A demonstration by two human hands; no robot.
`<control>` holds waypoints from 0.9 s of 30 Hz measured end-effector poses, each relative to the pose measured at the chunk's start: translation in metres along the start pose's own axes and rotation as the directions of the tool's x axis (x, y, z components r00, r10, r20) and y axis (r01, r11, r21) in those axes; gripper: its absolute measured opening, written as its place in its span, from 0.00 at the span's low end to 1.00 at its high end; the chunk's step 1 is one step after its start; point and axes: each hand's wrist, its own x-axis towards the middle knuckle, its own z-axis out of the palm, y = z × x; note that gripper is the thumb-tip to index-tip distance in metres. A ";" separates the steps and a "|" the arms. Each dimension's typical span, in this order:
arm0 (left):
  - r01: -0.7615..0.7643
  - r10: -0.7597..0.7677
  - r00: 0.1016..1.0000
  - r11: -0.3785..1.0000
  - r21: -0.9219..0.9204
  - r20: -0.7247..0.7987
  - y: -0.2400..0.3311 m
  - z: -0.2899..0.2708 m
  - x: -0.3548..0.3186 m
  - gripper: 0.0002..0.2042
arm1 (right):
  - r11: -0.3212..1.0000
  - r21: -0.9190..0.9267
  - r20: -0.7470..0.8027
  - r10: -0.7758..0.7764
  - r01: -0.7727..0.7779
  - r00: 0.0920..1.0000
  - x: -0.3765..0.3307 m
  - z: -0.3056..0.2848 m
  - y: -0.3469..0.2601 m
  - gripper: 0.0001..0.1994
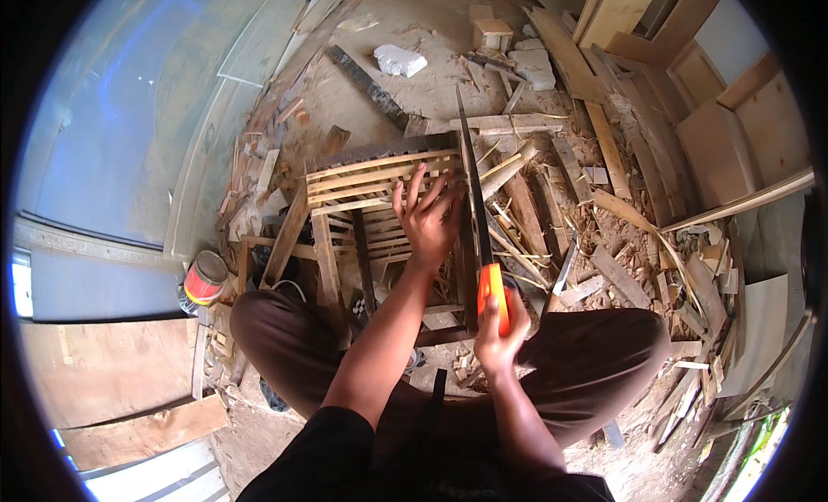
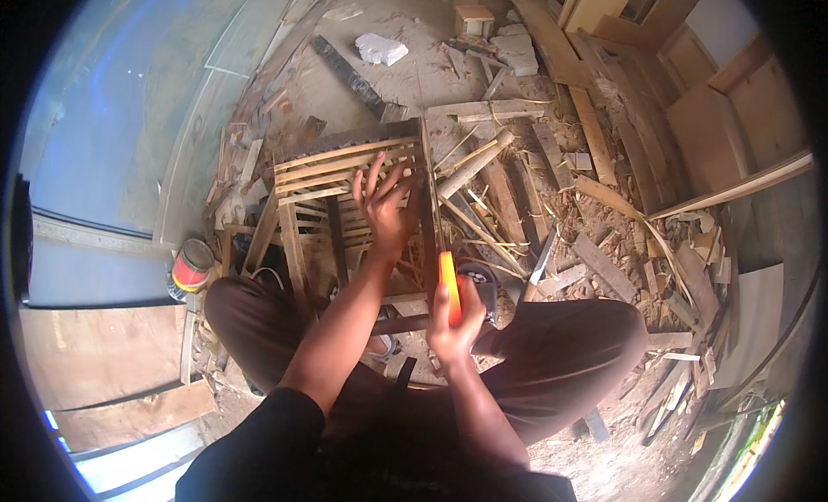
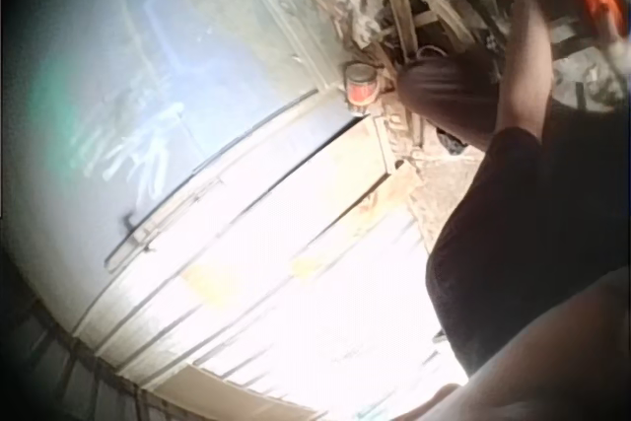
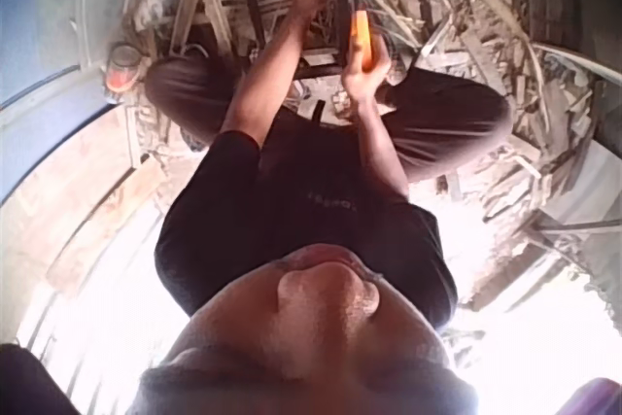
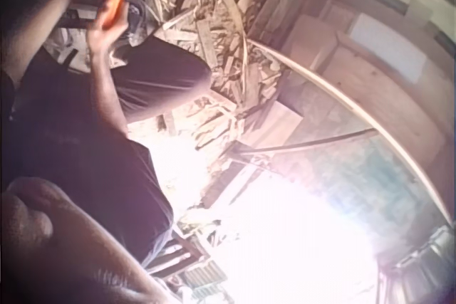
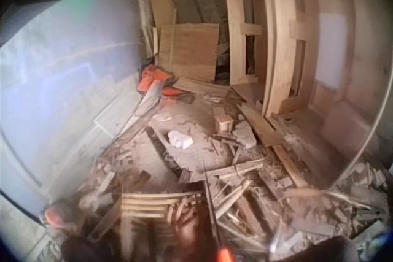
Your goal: The person sits on the floor and dismantles a wooden chair frame using a hammer and a hand saw. They first use the hammer to loosen parts of the frame, then switch to the saw to cut through the wooden slats and frame members, separating the chair into smaller pieces.
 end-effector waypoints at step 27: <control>0.007 -0.007 1.000 1.000 -0.001 -0.022 0.000 -0.008 -0.003 0.04 | 0.997 0.067 0.083 0.022 -0.027 0.996 -0.042 -0.035 0.009 0.16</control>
